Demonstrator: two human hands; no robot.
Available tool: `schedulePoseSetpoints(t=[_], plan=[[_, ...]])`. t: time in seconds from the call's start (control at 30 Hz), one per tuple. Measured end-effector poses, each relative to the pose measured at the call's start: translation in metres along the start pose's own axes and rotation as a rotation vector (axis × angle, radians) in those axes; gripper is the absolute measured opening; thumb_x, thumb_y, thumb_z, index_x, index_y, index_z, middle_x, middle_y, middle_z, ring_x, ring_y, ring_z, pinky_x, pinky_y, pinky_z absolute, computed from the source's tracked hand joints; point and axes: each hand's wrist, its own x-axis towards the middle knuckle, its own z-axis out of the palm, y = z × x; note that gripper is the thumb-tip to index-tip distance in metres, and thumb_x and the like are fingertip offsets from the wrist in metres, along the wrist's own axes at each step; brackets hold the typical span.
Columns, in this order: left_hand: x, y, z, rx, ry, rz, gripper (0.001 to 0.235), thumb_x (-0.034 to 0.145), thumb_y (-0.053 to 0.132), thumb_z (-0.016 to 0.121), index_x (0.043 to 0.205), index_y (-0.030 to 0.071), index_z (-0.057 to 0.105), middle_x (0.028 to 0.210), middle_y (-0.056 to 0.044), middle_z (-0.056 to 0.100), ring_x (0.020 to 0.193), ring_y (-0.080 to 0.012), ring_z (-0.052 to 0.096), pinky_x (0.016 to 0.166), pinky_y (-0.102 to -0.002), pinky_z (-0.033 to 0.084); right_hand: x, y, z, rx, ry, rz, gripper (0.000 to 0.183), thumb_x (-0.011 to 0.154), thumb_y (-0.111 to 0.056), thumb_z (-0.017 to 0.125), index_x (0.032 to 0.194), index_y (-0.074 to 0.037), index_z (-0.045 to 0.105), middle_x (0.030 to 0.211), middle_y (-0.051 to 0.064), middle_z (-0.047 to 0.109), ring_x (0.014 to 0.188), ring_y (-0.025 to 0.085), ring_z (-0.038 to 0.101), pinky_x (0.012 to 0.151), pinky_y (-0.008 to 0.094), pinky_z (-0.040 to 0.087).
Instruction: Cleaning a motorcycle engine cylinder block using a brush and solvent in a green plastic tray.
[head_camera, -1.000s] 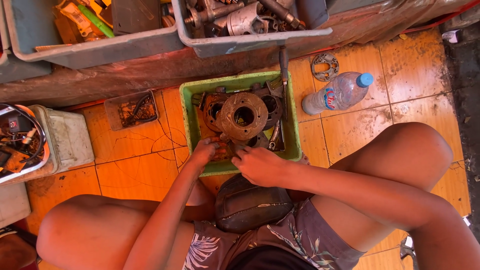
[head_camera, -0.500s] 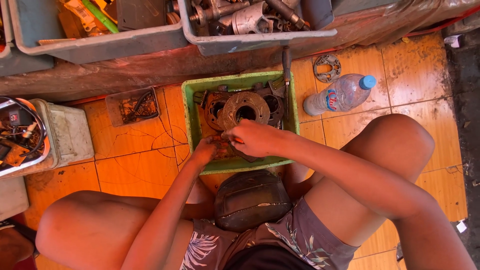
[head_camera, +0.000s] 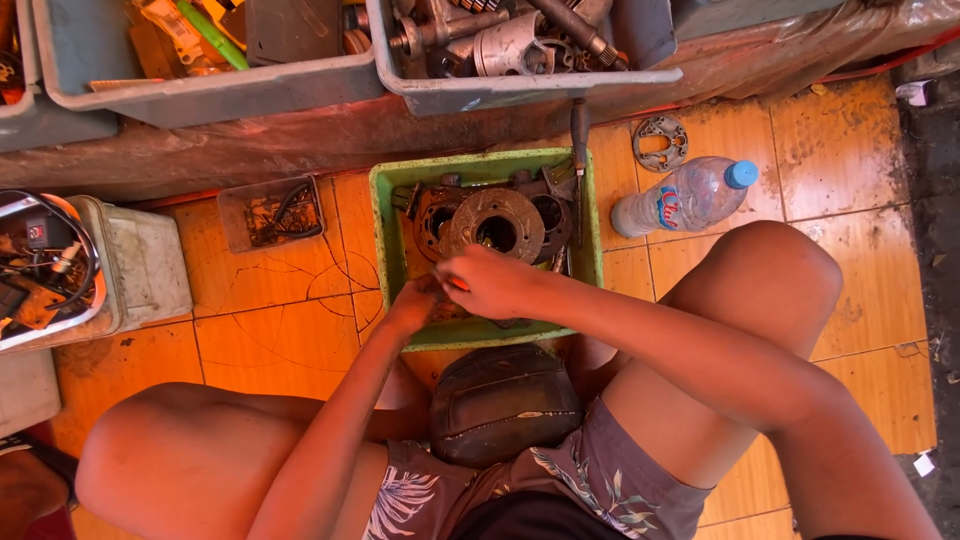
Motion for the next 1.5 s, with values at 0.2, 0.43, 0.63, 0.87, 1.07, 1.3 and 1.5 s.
schedulePoseSetpoints(t=[0.2, 0.43, 0.63, 0.87, 1.07, 1.3, 1.5], plan=[[0.02, -0.027, -0.001, -0.031, 0.027, 0.033, 0.044, 0.093, 0.012, 0.056, 0.135, 0.007, 0.069, 0.107, -0.022, 0.073, 0.083, -0.0275, 0.068, 0.072, -0.04, 0.055, 0.023, 0.005, -0.005, 0.041, -0.002, 0.042, 0.03, 0.092, -0.019, 0.063, 0.063, -0.012, 0.057, 0.051, 0.001, 0.052, 0.039, 0.006, 0.041, 0.038, 0.025, 0.039], [0.031, -0.037, -0.008, 0.043, 0.03, 0.076, 0.033, 0.088, 0.017, 0.058, 0.113, 0.005, 0.077, 0.081, -0.018, 0.068, 0.069, -0.0278, 0.063, 0.062, -0.041, 0.05, 0.059, 0.01, 0.011, -0.107, -0.101, 0.073, 0.015, 0.095, -0.015, 0.061, 0.084, -0.004, 0.065, 0.056, -0.002, 0.054, 0.042, 0.007, 0.046, 0.047, 0.024, 0.048], [0.003, 0.001, -0.016, 0.039, -0.003, 0.068, 0.028, 0.086, 0.015, 0.053, 0.091, -0.004, 0.072, 0.059, -0.014, 0.056, 0.05, -0.0224, 0.051, 0.049, -0.037, 0.039, 0.064, 0.014, 0.005, -0.069, -0.138, 0.041, 0.016, 0.095, -0.012, 0.061, 0.083, -0.002, 0.064, 0.056, 0.001, 0.05, 0.044, 0.009, 0.045, 0.045, 0.029, 0.046], [0.004, 0.004, -0.019, 0.035, 0.004, 0.097, 0.024, 0.089, 0.015, 0.051, 0.08, 0.003, 0.069, 0.05, -0.007, 0.047, 0.04, -0.0154, 0.041, 0.044, -0.033, 0.035, 0.058, 0.028, 0.003, 0.085, -0.174, 0.079, 0.015, 0.093, -0.014, 0.057, 0.083, -0.004, 0.064, 0.066, 0.009, 0.059, 0.057, 0.021, 0.057, 0.056, 0.038, 0.053], [0.044, -0.06, -0.018, 0.033, 0.071, 0.098, 0.025, 0.091, 0.024, 0.057, 0.08, 0.007, 0.071, 0.059, -0.013, 0.057, 0.052, -0.0189, 0.049, 0.049, -0.037, 0.039, 0.048, 0.014, 0.008, 0.105, -0.051, 0.037, 0.019, 0.094, -0.015, 0.058, 0.08, -0.004, 0.063, 0.063, 0.01, 0.06, 0.052, 0.019, 0.057, 0.051, 0.034, 0.052], [0.029, -0.031, -0.015, -0.286, 0.091, -0.035, 0.045, 0.101, 0.021, 0.051, 0.138, -0.004, 0.06, 0.109, -0.023, 0.071, 0.088, -0.0274, 0.07, 0.076, -0.042, 0.06, 0.043, 0.013, 0.009, 0.044, -0.059, -0.01, 0.028, 0.097, -0.014, 0.056, 0.07, -0.007, 0.059, 0.054, 0.006, 0.052, 0.044, 0.015, 0.049, 0.046, 0.028, 0.046], [0.003, 0.001, -0.02, -0.414, 0.052, -0.13, 0.055, 0.098, 0.016, 0.052, 0.149, -0.002, 0.047, 0.134, -0.029, 0.063, 0.122, -0.0425, 0.062, 0.096, -0.053, 0.055, 0.013, 0.024, 0.023, 0.062, -0.153, -0.005, 0.032, 0.1, -0.018, 0.052, 0.073, -0.004, 0.059, 0.054, 0.004, 0.05, 0.042, 0.016, 0.042, 0.044, 0.029, 0.041]])
